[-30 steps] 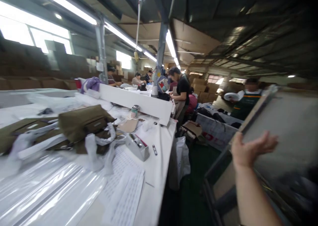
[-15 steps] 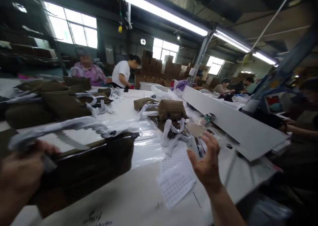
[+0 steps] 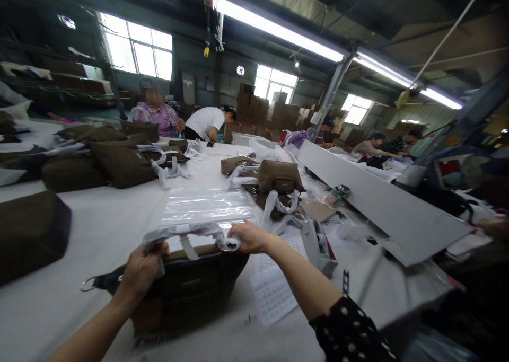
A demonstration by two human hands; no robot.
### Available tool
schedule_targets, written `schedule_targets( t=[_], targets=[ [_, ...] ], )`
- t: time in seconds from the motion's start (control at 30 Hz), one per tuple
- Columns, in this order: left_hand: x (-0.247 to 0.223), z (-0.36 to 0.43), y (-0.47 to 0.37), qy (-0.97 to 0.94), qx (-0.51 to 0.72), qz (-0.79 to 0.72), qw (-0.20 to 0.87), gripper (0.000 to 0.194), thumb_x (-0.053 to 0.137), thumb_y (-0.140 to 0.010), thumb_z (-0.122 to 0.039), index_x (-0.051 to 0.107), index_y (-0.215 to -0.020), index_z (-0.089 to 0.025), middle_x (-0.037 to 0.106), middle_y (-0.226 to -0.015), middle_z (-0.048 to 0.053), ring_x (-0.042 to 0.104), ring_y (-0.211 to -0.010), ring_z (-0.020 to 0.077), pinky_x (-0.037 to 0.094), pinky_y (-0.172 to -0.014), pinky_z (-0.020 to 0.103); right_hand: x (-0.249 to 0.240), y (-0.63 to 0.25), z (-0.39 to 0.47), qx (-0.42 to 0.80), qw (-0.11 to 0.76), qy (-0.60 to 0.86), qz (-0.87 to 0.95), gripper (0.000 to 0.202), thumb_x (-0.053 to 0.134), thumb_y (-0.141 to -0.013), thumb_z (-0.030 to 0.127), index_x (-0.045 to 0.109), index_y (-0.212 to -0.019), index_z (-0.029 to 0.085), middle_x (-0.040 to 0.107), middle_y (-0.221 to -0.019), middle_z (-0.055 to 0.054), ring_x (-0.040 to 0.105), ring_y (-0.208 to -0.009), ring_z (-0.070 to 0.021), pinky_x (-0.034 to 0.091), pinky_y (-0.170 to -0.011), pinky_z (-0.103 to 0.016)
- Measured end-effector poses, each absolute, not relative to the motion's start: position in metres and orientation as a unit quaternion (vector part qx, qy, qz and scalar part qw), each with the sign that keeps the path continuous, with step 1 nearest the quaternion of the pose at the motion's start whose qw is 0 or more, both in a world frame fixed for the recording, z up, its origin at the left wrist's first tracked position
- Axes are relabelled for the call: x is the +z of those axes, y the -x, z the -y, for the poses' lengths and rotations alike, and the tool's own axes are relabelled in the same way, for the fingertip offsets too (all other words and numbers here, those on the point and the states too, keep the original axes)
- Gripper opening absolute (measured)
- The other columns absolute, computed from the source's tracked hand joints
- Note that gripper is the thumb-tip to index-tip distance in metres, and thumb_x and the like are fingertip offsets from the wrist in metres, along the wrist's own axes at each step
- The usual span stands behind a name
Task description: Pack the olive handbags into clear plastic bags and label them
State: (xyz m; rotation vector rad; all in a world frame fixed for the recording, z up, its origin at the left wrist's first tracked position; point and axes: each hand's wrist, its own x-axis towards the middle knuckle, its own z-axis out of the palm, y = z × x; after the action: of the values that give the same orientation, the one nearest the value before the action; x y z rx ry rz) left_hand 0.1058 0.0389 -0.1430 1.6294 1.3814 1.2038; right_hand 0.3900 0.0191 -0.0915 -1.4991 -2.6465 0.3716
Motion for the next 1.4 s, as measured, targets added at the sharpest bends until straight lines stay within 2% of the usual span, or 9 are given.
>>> schedule_targets(
  t=[0.1,0.2,0.3,0.43,0.63,0.9,1.07,1.2,1.4],
  targets=[
    [-0.148,-0.040,-0.100,-0.613,0.457,-0.526,0.372,0.030,0.051,-0.076,-0.045,0.052,-0.062,-0.018,0.054,-0.062,0.000,0.051,-0.062,0.0178,0.042,-0.062,0.030,-0.075,-0.384,-0.001,-0.019,-0.003,0.509,0.860,0.032,0.065,-0.070,0.021,0.056,-0.100,0.016,0.063,-0.094,-0.008,0.057,-0.092,-0.0238,0.036,-0.093,-0.042],
    [-0.151,-0.043,-0.099,-0.584,0.480,-0.528,0.385,0.031,0.049,-0.077,-0.046,0.048,-0.062,-0.019,0.052,-0.061,0.000,0.050,-0.062,0.0170,0.041,-0.062,0.030,-0.055,-0.377,0.036,-0.059,-0.009,0.541,0.839,0.057,0.068,-0.068,0.039,0.049,-0.117,0.015,0.059,-0.100,-0.014,0.054,-0.095,-0.0305,0.044,-0.080,-0.042],
    [-0.146,-0.045,-0.101,-0.611,0.457,-0.513,0.392,0.032,0.043,-0.079,-0.045,0.047,-0.062,-0.019,0.051,-0.061,0.000,0.049,-0.061,0.0169,0.041,-0.062,0.031,-0.048,-0.374,0.059,0.023,0.033,0.519,0.854,0.092,0.068,-0.061,0.061,0.033,-0.134,0.016,0.052,-0.118,-0.017,0.048,-0.109,-0.0334,0.041,-0.090,-0.046],
    [-0.127,-0.045,-0.106,-0.671,0.382,-0.479,0.418,0.032,0.047,-0.077,-0.046,0.056,-0.066,-0.018,0.058,-0.065,0.002,0.055,-0.066,0.0199,0.045,-0.066,0.033,-0.054,-0.353,0.036,0.046,0.197,0.527,0.825,0.110,0.073,-0.056,0.057,0.020,-0.139,0.009,0.031,-0.139,-0.022,0.025,-0.130,-0.0341,0.028,-0.104,-0.047],
    [-0.096,-0.041,-0.094,-0.768,0.399,-0.443,0.235,0.075,0.070,-0.062,-0.048,0.041,-0.125,-0.018,0.050,-0.125,0.010,0.049,-0.113,0.0260,0.040,-0.096,0.038,-0.060,-0.315,-0.023,0.253,0.305,0.486,0.779,0.030,0.066,-0.072,0.030,0.061,-0.100,0.021,0.064,-0.075,0.000,0.060,-0.071,-0.0157,0.048,-0.069,-0.028],
    [-0.063,-0.046,-0.089,-0.846,0.273,-0.394,0.233,0.032,0.053,-0.080,-0.042,0.061,-0.101,-0.020,0.067,-0.088,0.001,0.060,-0.081,0.0179,0.045,-0.078,0.027,-0.054,-0.320,-0.034,0.412,0.371,0.444,0.704,0.047,0.075,-0.060,0.036,0.054,-0.099,0.020,0.057,-0.063,0.005,0.051,-0.042,-0.0075,0.042,-0.040,-0.018],
    [-0.065,-0.054,-0.102,-0.853,0.294,-0.381,0.201,0.034,0.049,-0.082,-0.041,0.060,-0.107,-0.021,0.067,-0.097,0.002,0.061,-0.089,0.0179,0.044,-0.083,0.027,-0.039,-0.320,-0.030,0.528,0.230,0.441,0.688,0.057,0.071,-0.068,0.032,0.042,-0.117,0.023,0.059,-0.060,0.005,0.055,-0.044,-0.0112,0.046,-0.040,-0.021],
    [-0.066,-0.056,-0.093,-0.812,0.358,-0.435,0.153,0.059,0.056,-0.075,-0.048,0.050,-0.123,-0.014,0.052,-0.128,0.012,0.047,-0.117,0.0250,0.034,-0.101,0.036,-0.030,-0.300,-0.037,0.572,0.394,0.448,0.563,0.034,0.065,-0.076,0.028,0.046,-0.103,0.021,0.056,-0.055,0.006,0.050,-0.040,-0.0085,0.045,-0.039,-0.019],
    [-0.060,-0.040,-0.055,-0.774,0.304,-0.500,0.244,0.050,0.047,-0.079,-0.056,0.060,-0.111,-0.019,0.064,-0.109,0.008,0.059,-0.100,0.0247,0.044,-0.091,0.035,-0.010,-0.261,-0.030,0.644,0.505,0.424,0.388,0.031,0.046,-0.086,0.012,0.035,-0.113,0.019,0.059,-0.063,0.003,0.060,-0.050,-0.0123,0.051,-0.050,-0.026]
  ],
)
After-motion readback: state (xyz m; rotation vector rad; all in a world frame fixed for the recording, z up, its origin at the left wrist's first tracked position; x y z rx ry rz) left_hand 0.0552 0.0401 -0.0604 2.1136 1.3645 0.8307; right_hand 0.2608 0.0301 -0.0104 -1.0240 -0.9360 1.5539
